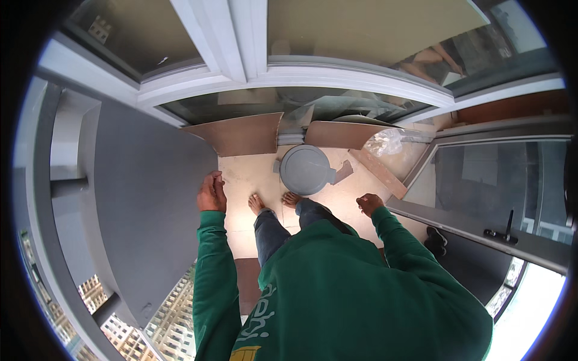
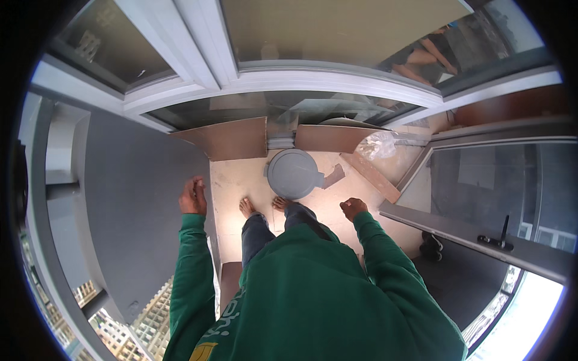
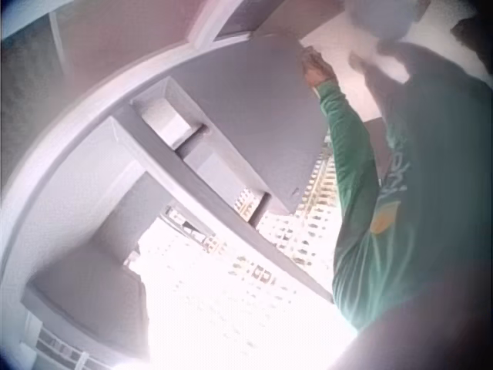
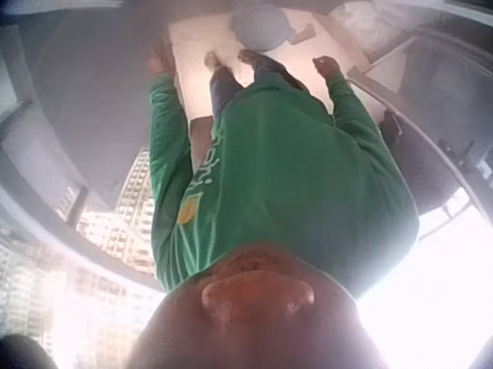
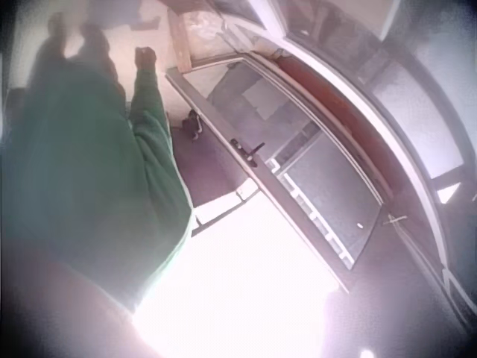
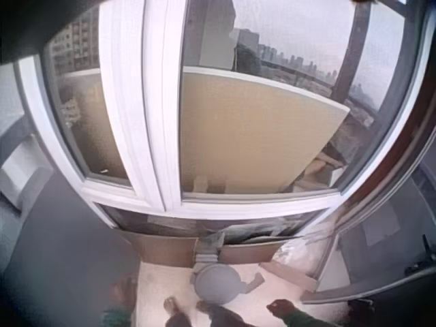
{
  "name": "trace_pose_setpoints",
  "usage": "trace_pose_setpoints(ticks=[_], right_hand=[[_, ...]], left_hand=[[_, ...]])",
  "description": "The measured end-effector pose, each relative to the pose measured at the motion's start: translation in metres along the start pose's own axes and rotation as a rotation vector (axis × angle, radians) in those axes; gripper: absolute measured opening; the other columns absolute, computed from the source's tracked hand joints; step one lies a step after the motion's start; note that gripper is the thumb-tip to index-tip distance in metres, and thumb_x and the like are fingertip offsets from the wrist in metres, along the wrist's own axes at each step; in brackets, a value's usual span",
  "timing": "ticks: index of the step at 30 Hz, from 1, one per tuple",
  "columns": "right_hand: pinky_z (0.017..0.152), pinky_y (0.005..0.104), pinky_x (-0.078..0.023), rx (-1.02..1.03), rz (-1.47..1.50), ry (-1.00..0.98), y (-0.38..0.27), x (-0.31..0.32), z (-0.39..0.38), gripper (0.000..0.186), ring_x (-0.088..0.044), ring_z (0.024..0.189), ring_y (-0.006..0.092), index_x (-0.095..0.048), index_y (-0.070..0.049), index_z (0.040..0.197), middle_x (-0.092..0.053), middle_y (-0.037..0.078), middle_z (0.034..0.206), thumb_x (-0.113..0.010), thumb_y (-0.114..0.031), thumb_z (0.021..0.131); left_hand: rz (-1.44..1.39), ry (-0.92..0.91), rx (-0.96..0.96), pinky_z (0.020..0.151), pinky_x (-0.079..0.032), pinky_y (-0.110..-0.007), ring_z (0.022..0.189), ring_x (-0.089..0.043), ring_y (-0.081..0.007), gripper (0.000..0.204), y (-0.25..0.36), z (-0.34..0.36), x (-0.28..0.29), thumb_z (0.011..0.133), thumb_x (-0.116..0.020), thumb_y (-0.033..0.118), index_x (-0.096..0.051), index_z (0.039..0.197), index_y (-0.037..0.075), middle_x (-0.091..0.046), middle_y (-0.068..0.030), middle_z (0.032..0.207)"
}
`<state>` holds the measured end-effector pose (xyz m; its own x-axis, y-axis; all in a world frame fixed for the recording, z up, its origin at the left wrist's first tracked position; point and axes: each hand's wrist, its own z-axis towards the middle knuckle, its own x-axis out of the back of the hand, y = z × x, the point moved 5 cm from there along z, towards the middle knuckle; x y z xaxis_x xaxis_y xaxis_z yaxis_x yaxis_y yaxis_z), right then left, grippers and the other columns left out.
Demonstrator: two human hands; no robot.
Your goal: The person handles large white and brown cabinet panels, wiping them with a cloth and positioning them against a wall. They also move between the interior room and a balcony to retrieve and stack additional panels.
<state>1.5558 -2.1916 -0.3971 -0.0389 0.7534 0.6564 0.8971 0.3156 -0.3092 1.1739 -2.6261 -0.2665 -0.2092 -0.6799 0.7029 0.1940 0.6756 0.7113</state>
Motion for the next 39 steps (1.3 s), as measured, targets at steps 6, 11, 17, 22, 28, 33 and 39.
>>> trace_pose_setpoints(ticks=[6, 11, 17, 22, 28, 33, 39], right_hand=[[0.093, 0.0435, -0.053, -0.335, 0.249, 0.137, 0.057, -0.06, -0.145, 0.039, -0.069, 0.101, 0.0343, -0.075, -0.01, 0.099, -0.074, 0.015, 0.102, -0.063, -0.044, 0.085], [0.098, 0.0444, -0.051, -0.634, 0.372, 0.18, 0.044, -0.088, -0.274, 0.043, -0.065, 0.111, 0.0362, -0.073, -0.011, 0.11, -0.07, 0.018, 0.112, -0.06, -0.046, 0.089], [0.098, 0.0404, -0.051, -1.047, 0.669, 0.191, 0.081, -0.246, -0.394, 0.047, -0.067, 0.108, 0.0306, -0.073, -0.008, 0.107, -0.073, 0.014, 0.108, -0.053, -0.048, 0.095], [0.09, 0.0381, -0.055, -1.107, 0.802, -0.062, 0.062, -0.318, -0.431, 0.045, -0.072, 0.09, 0.0226, -0.073, -0.007, 0.104, -0.074, 0.008, 0.092, -0.057, -0.049, 0.095], [0.081, 0.0361, -0.056, -1.024, 0.779, 0.066, 0.074, -0.25, -0.4, 0.037, -0.07, 0.078, 0.0196, -0.073, -0.008, 0.095, -0.072, 0.006, 0.08, -0.062, -0.043, 0.093], [0.085, 0.0394, -0.055, -0.888, 0.833, 0.294, 0.142, -0.193, -0.363, 0.04, -0.071, 0.087, 0.0254, -0.074, -0.009, 0.097, -0.073, 0.008, 0.083, -0.058, -0.045, 0.091], [0.094, 0.042, -0.053, -0.839, 0.721, 0.223, 0.215, -0.175, -0.332, 0.042, -0.068, 0.102, 0.0344, -0.074, -0.009, 0.104, -0.073, 0.016, 0.102, -0.056, -0.045, 0.092]], left_hand=[[0.447, -0.215, -0.557, 0.097, -0.049, -0.043, 0.125, -0.048, -0.0328, 0.042, 0.004, 0.151, -0.039, 0.082, -0.069, 0.003, -0.056, 0.12, 0.014, -0.048, -0.0078, 0.139], [0.789, -0.385, -0.438, 0.101, -0.044, -0.052, 0.129, -0.049, -0.0302, 0.064, -0.014, 0.211, -0.078, 0.08, -0.08, 0.016, -0.048, 0.135, 0.015, -0.054, -0.008, 0.137], [1.036, -0.46, -0.367, 0.099, -0.046, -0.053, 0.121, -0.058, -0.0329, 0.055, -0.049, 0.227, -0.125, 0.086, -0.077, 0.025, -0.052, 0.134, 0.017, -0.063, -0.01, 0.128], [0.946, -0.495, -0.334, 0.09, -0.054, -0.051, 0.106, -0.068, -0.0328, 0.04, -0.088, 0.253, -0.14, 0.088, -0.071, 0.016, -0.062, 0.127, 0.014, -0.072, -0.0114, 0.114], [0.963, -0.491, -0.343, 0.083, -0.058, -0.043, 0.099, -0.071, -0.0323, 0.037, -0.057, 0.223, -0.121, 0.088, -0.069, 0.01, -0.067, 0.125, 0.017, -0.073, -0.0117, 0.111], [1.071, -0.494, -0.394, 0.08, -0.058, -0.047, 0.096, -0.071, -0.0345, 0.03, -0.023, 0.189, -0.087, 0.091, -0.066, 0.014, -0.068, 0.12, 0.02, -0.074, -0.0115, 0.106], [1.141, -0.413, -0.526, 0.076, -0.056, -0.05, 0.089, -0.069, -0.0383, 0.025, 0.055, 0.125, -0.017, 0.094, -0.061, 0.015, -0.068, 0.117, 0.024, -0.073, -0.0117, 0.101]])
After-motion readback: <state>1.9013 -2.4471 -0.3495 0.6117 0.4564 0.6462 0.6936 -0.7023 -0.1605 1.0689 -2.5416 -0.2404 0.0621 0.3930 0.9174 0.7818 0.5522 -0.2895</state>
